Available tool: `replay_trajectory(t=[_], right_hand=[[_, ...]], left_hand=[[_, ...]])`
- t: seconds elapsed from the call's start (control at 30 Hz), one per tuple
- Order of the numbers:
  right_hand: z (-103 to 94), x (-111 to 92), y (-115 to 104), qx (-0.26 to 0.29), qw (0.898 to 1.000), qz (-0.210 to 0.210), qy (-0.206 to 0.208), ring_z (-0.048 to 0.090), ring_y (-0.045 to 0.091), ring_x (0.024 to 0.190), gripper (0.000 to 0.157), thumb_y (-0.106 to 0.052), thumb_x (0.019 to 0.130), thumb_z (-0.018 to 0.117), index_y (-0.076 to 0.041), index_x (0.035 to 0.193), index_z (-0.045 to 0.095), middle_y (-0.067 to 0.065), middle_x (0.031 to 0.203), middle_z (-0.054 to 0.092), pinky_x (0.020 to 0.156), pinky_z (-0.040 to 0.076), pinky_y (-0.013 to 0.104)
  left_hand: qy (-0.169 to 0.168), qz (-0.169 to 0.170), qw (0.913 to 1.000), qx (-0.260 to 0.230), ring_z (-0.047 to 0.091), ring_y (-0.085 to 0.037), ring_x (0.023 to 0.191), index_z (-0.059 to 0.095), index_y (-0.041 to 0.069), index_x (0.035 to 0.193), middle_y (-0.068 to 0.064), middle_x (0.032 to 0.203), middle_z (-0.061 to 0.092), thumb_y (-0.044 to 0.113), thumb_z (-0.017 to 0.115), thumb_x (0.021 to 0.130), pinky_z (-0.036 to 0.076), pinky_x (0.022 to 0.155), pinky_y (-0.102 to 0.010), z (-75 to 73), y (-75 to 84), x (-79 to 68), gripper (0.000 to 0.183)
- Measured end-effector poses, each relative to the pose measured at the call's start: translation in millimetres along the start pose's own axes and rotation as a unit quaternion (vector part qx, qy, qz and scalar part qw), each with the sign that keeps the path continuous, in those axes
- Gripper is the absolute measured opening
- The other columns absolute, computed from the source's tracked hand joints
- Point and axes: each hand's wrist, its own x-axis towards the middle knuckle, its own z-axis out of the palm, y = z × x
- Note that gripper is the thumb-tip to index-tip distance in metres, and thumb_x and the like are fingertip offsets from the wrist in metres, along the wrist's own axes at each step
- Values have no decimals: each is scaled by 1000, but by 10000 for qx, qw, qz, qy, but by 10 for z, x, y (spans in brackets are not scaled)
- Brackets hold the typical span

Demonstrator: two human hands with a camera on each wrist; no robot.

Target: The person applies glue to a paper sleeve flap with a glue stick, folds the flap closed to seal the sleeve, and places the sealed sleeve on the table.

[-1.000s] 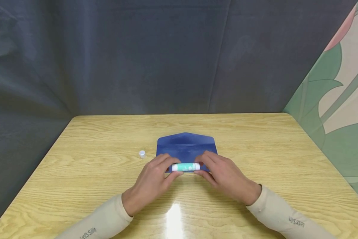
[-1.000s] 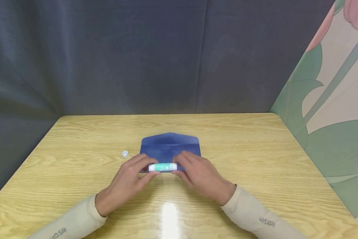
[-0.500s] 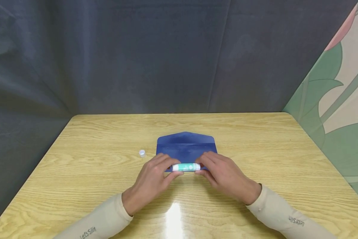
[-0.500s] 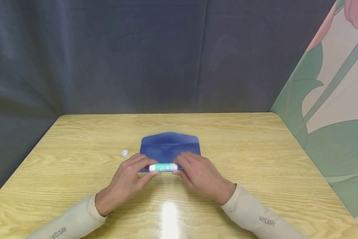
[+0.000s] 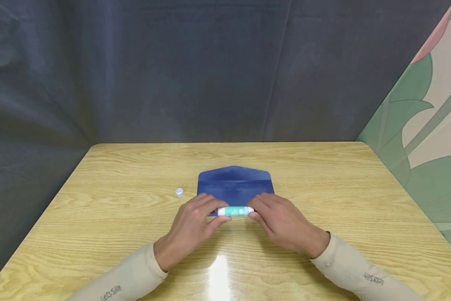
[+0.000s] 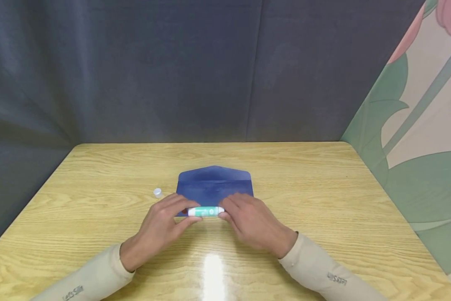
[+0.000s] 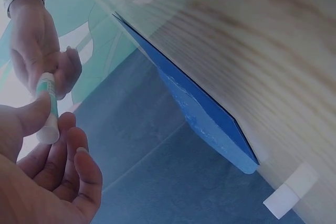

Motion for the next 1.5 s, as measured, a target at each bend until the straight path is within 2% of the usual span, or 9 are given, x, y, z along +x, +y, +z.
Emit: replay_trajectory(t=[0.2,0.4,0.67,0.93,1.2,1.37,1.5], right_hand=[[7,-7,-17,158,9998,128,10,36,2,64,20,-22,107,43,-18,89,52,-13,68,37,62,37,20],[28,-7,-6,202,9996,37,194,33,1,61,27,-24,108,40,-18,85,52,-14,65,35,59,36,19],[23,-16,5,254,9995,198,33,38,2,64,16,-20,105,47,-18,91,55,-13,68,40,61,37,19],[0,-10,3,398,9987,316,54,46,2,72,5,-19,103,53,-18,104,58,-12,84,53,66,44,20],[-18,-3,-4,367,9984,434,-15,41,-1,71,23,-40,98,62,-20,108,56,-11,82,49,64,40,17],[-18,0,-3,222,9992,323,100,40,1,71,29,-41,93,68,-19,108,57,-9,83,49,64,39,17],[-13,2,3,121,9995,202,225,42,1,71,26,-38,95,67,-17,107,58,-10,84,48,64,41,18]], left_hand=[[39,121,9999,-2,59,-10,66,76,13,92,5,78,71,25,86,74,45,60,-17,-1,10,1,24],[92,180,9998,8,60,-10,67,76,12,91,5,78,72,24,88,71,47,61,-18,5,-2,-4,26],[128,216,9997,30,61,-10,66,76,12,91,4,78,73,26,88,71,48,61,-19,4,-8,-6,27],[191,266,9994,68,62,-9,66,76,11,90,4,79,73,27,88,72,48,61,-20,-2,-7,-3,26],[168,223,9995,113,62,-8,66,76,11,90,4,79,74,28,85,74,49,62,-21,-2,-16,-7,25],[101,152,9998,123,60,-7,64,76,12,91,4,80,74,29,84,76,47,61,-19,-7,-12,-2,24],[97,122,9998,113,61,-8,65,76,12,91,3,81,75,29,84,76,48,62,-20,-1,-20,-2,24]])
